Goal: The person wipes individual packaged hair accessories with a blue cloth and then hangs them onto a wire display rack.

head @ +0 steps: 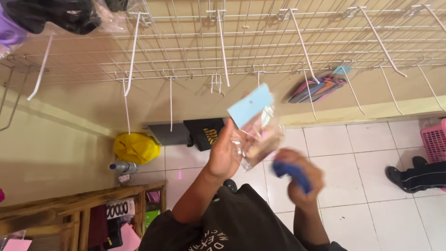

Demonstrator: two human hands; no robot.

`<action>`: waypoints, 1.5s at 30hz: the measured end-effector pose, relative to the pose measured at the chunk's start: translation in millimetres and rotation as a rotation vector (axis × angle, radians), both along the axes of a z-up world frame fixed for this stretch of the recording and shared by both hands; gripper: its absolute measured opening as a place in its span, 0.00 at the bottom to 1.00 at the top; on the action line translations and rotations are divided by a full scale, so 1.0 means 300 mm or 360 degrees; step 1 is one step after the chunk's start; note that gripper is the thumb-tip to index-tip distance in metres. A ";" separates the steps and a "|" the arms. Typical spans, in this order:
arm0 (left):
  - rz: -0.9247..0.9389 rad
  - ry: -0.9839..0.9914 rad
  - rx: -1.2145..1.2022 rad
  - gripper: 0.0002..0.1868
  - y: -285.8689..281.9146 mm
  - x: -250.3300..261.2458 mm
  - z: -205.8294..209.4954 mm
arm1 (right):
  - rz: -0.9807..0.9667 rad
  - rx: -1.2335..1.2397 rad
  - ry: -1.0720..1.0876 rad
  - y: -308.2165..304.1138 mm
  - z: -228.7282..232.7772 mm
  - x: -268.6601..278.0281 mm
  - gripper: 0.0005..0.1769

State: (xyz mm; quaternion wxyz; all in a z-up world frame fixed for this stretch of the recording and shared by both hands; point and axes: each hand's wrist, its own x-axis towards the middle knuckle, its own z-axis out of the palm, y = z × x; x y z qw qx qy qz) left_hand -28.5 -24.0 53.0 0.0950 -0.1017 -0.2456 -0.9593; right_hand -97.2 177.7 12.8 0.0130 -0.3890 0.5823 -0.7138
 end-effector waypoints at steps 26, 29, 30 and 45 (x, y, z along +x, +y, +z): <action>0.0158 -0.0092 -0.0203 0.36 0.072 0.010 -0.051 | 0.0203 0.0382 0.0932 0.024 -0.025 0.090 0.10; 0.0313 0.0032 -0.0150 0.34 0.053 0.009 -0.061 | 0.0576 -0.0641 -0.0485 0.045 -0.064 0.090 0.26; 0.0347 0.0012 -0.0237 0.34 0.055 0.010 -0.073 | 0.0251 -0.0676 -0.0420 0.056 -0.054 0.088 0.23; 0.0244 0.0109 -0.0063 0.39 0.052 0.010 -0.019 | 0.0185 0.0045 -0.0224 0.102 -0.096 0.034 0.15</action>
